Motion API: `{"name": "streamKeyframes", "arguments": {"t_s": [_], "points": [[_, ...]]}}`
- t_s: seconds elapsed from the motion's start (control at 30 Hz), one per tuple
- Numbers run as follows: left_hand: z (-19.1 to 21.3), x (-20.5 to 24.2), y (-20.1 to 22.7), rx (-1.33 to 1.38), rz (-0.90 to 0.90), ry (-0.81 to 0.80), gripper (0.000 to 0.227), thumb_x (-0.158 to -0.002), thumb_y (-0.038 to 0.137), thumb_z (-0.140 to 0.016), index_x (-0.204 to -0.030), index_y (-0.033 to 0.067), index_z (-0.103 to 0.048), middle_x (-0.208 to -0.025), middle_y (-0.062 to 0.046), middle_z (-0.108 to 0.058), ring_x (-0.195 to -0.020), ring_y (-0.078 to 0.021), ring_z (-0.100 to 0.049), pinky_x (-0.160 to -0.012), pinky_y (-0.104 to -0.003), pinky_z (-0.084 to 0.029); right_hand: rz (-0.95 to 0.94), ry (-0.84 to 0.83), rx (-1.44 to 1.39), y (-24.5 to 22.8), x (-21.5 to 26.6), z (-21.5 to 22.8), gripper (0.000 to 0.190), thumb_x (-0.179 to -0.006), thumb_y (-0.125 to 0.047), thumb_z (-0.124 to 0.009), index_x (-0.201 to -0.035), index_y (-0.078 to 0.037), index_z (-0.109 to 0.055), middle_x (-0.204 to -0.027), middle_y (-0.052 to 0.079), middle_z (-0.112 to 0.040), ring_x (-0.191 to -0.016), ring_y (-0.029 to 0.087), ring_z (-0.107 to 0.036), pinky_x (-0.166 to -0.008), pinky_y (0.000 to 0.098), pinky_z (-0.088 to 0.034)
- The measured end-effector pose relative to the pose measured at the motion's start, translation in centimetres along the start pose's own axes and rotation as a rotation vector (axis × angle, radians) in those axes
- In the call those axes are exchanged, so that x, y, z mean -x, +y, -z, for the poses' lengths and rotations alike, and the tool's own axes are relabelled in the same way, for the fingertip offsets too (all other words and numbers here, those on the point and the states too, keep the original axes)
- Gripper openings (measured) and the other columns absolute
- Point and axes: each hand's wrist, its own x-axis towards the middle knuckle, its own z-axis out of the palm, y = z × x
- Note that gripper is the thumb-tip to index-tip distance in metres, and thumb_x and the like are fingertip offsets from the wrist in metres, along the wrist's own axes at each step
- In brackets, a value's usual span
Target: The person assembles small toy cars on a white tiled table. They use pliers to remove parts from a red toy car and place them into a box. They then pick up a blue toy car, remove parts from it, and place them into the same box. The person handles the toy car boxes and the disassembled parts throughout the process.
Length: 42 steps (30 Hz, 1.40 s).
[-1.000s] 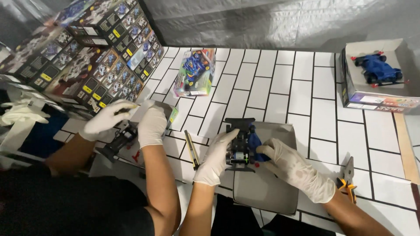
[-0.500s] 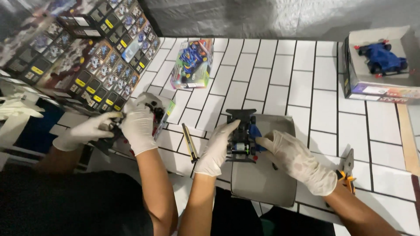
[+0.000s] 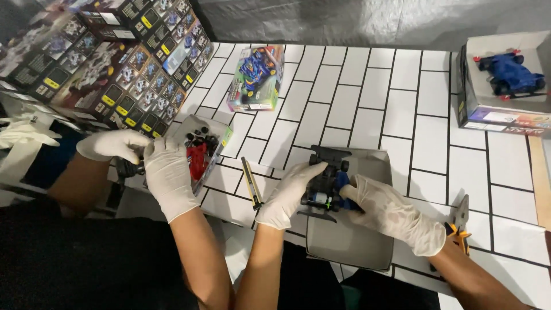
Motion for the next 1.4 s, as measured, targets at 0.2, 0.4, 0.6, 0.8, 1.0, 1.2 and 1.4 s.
{"name": "streamKeyframes", "arguments": {"t_s": [0.2,0.4,0.6,0.8,1.0,1.2,1.4], "points": [[-0.1,-0.2,-0.1,0.037,0.016,0.099,0.054,-0.083,0.047,-0.075,-0.121,0.0083,-0.075,-0.111,-0.021,-0.075,-0.109,-0.0388,-0.067,-0.095,-0.052,-0.052,-0.037,-0.029,0.009,-0.1,-0.7,-0.2,0.035,-0.083,-0.034,-0.071,-0.116,-0.038,-0.058,-0.098,-0.006,-0.053,-0.092,0.014,-0.066,-0.082,0.0291,-0.06],[0.9,0.2,-0.7,0.053,0.101,0.226,0.085,-0.08,0.061,-0.076,-0.139,0.0006,-0.062,-0.129,-0.035,-0.064,-0.126,-0.0556,-0.056,-0.1,-0.069,-0.043,-0.144,-0.008,-0.189,-1.0,-0.6,4.0,0.034,-0.088,-0.021,-0.066,-0.118,-0.035,-0.059,-0.103,-0.003,-0.052,-0.097,0.02,-0.068,-0.086,0.0348,-0.062],[-0.8,1.4,2.0,-0.288,-0.038,0.053,0.063,-0.096,0.046,-0.056,-0.135,-0.002,-0.065,-0.13,-0.033,-0.066,-0.132,-0.049,-0.056,-0.108,-0.054,-0.049,-0.102,0.022,-0.13,-2.4,-0.8,3.5,0.046,-0.091,-0.016,-0.061,-0.131,-0.037,-0.056,-0.119,-0.004,-0.056,-0.116,0.02,-0.065,-0.097,0.0342,-0.06],[-0.3,-0.1,0.0,-0.084,0.071,0.084,0.073,-0.085,0.06,-0.068,-0.138,0.0108,-0.065,-0.135,-0.018,-0.068,-0.132,-0.0369,-0.059,-0.109,-0.048,-0.046,-0.464,-0.041,-0.498,-3.1,-1.3,3.5,0.035,-0.098,-0.017,-0.058,-0.131,-0.026,-0.065,-0.116,0.004,-0.066,-0.107,0.021,-0.068,-0.096,0.0363,-0.058],[-0.7,-2.0,-1.9,-0.135,0.076,0.114,0.076,-0.084,0.066,-0.067,-0.136,0.0115,-0.066,-0.132,-0.019,-0.07,-0.13,-0.0385,-0.06,-0.11,-0.048,-0.044,-0.324,-0.057,-0.184,-3.4,-0.8,3.8,0.032,-0.093,-0.02,-0.063,-0.124,-0.025,-0.064,-0.104,0.004,-0.065,-0.1,0.025,-0.068,-0.09,0.0362,-0.059],[0.6,-3.1,-3.8,-0.151,-0.052,0.014,0.052,-0.093,0.054,-0.066,-0.127,0.0152,-0.075,-0.12,-0.012,-0.075,-0.119,-0.0255,-0.067,-0.103,-0.04,-0.05,-0.151,-0.019,0.031,-2.1,-0.4,2.7,0.043,-0.084,-0.027,-0.066,-0.124,-0.038,-0.06,-0.093,-0.004,-0.054,-0.095,0.018,-0.064,-0.085,0.0313,-0.058],[-0.7,2.0,1.1,-0.219,-0.128,-0.064,0.046,-0.098,0.041,-0.058,-0.122,0.0057,-0.075,-0.118,-0.021,-0.075,-0.121,-0.03,-0.067,-0.103,-0.043,-0.05,-0.145,0.017,-0.155,-2.1,-0.1,1.9,0.041,-0.076,-0.028,-0.07,-0.116,-0.037,-0.07,-0.101,-0.004,-0.062,-0.101,0.019,-0.068,-0.087,0.0306,-0.061]]}}
